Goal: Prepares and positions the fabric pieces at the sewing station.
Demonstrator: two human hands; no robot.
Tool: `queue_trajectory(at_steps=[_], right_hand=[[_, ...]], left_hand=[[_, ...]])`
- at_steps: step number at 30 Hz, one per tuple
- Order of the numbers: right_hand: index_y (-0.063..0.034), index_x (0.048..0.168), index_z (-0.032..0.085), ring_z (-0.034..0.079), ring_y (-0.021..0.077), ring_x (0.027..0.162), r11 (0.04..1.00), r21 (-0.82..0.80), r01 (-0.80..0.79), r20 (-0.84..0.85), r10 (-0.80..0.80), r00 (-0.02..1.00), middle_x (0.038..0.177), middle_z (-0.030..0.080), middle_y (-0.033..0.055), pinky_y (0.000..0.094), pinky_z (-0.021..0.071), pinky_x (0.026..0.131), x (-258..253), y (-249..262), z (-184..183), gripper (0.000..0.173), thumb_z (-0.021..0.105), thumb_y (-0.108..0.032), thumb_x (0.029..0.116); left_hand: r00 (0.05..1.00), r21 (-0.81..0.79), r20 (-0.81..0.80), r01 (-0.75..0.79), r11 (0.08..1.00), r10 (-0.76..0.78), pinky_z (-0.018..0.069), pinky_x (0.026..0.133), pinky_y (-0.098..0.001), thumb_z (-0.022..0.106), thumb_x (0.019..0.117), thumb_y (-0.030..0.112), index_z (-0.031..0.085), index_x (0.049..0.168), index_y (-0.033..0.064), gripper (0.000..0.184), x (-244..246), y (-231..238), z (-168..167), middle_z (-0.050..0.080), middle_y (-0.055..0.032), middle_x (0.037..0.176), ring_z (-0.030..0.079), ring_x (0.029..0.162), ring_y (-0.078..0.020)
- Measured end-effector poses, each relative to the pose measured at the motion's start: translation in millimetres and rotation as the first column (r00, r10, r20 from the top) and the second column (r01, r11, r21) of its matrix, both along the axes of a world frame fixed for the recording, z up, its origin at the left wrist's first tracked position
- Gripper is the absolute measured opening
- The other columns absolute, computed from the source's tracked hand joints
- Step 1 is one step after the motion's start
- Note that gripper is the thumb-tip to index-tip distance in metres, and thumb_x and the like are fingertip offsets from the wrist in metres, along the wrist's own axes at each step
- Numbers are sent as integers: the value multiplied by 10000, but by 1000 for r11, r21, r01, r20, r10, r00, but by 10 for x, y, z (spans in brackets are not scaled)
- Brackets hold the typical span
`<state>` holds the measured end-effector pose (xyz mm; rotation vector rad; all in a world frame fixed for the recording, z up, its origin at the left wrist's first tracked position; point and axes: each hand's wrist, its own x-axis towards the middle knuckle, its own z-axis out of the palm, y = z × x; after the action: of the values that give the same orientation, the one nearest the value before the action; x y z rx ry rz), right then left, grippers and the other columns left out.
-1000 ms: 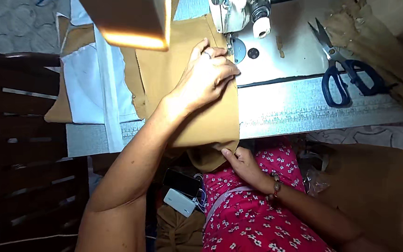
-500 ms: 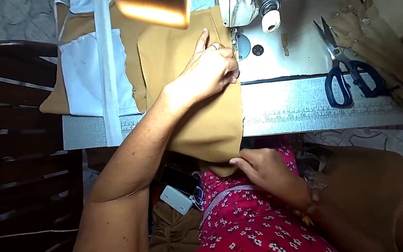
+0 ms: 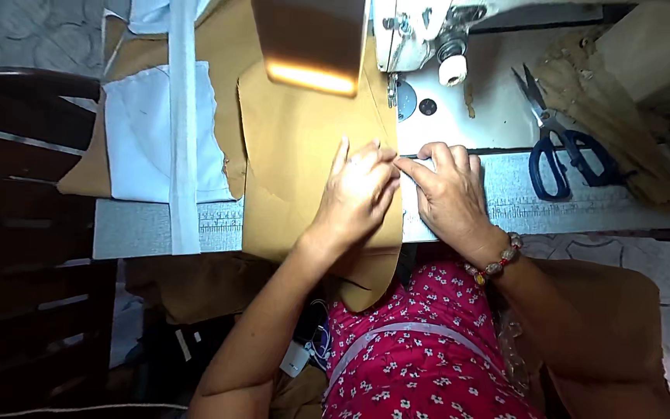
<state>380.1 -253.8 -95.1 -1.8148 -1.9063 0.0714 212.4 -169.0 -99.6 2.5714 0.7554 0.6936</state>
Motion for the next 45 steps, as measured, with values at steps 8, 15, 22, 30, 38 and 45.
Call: queue_trajectory(at_steps=[8, 15, 22, 30, 38, 45], right_hand=[[-202, 1186, 776, 581, 366, 990, 1000, -2, -1, -15, 1, 1000, 1082, 653, 165, 502, 382, 809, 82, 157, -45, 394, 508, -35, 951], [-193, 1195, 769, 584, 376, 982, 999, -32, -22, -11, 22, 1000, 1076, 650, 176, 506, 390, 812, 142, 238, -10, 394, 506, -24, 955], [-205, 1218, 760, 584, 378, 1006, 998, -64, -22, 16, 23, 1000, 1076, 642, 179, 509, 391, 846, 201, 407, 12, 408, 493, -21, 970], [-184, 1224, 755, 587, 376, 1037, 997, -77, -1, 10, 2, 1000, 1087, 642, 187, 504, 402, 859, 236, 609, 28, 401, 477, -22, 986], [-145, 1293, 717, 578, 382, 1084, 992, -126, 20, -11, -21, 1000, 1142, 636, 187, 524, 407, 904, 226, 613, 51, 369, 490, -63, 1015], [-63, 1289, 702, 565, 432, 1243, 996, -89, -20, -123, 9, 992, 1282, 648, 217, 578, 425, 997, 122, 300, 19, 343, 553, -68, 981]], left_hand=[[991, 10, -135, -12, 1000, 14, 226, 1177, -686, 436, 1042, 276, 687, 1167, 40, 367, -13, -53, -85, 542, -175, 1509, 428, 1458, -417], [987, -46, -164, -5, 999, -2, 190, 1191, -673, 447, 1041, 292, 669, 1230, 36, 389, 14, 29, -36, 508, -181, 1536, 381, 1484, -421], [984, -78, -178, -3, 997, -11, 170, 1191, -682, 434, 1039, 314, 662, 1236, 57, 396, 72, 221, -36, 500, -166, 1547, 362, 1493, -422], [989, -70, -145, 2, 998, -12, 155, 1199, -674, 447, 1037, 293, 662, 1238, 50, 381, 145, 440, -51, 527, -163, 1526, 365, 1494, -421], [988, -66, -152, 2, 998, -12, 153, 1199, -667, 446, 1029, 280, 665, 1190, 46, 358, 230, 692, -52, 527, -162, 1526, 372, 1492, -410], [978, -75, -207, -5, 997, -10, 124, 1199, -687, 422, 1058, 302, 647, 1223, 48, 377, 276, 744, -1, 484, -169, 1560, 328, 1513, -417]])
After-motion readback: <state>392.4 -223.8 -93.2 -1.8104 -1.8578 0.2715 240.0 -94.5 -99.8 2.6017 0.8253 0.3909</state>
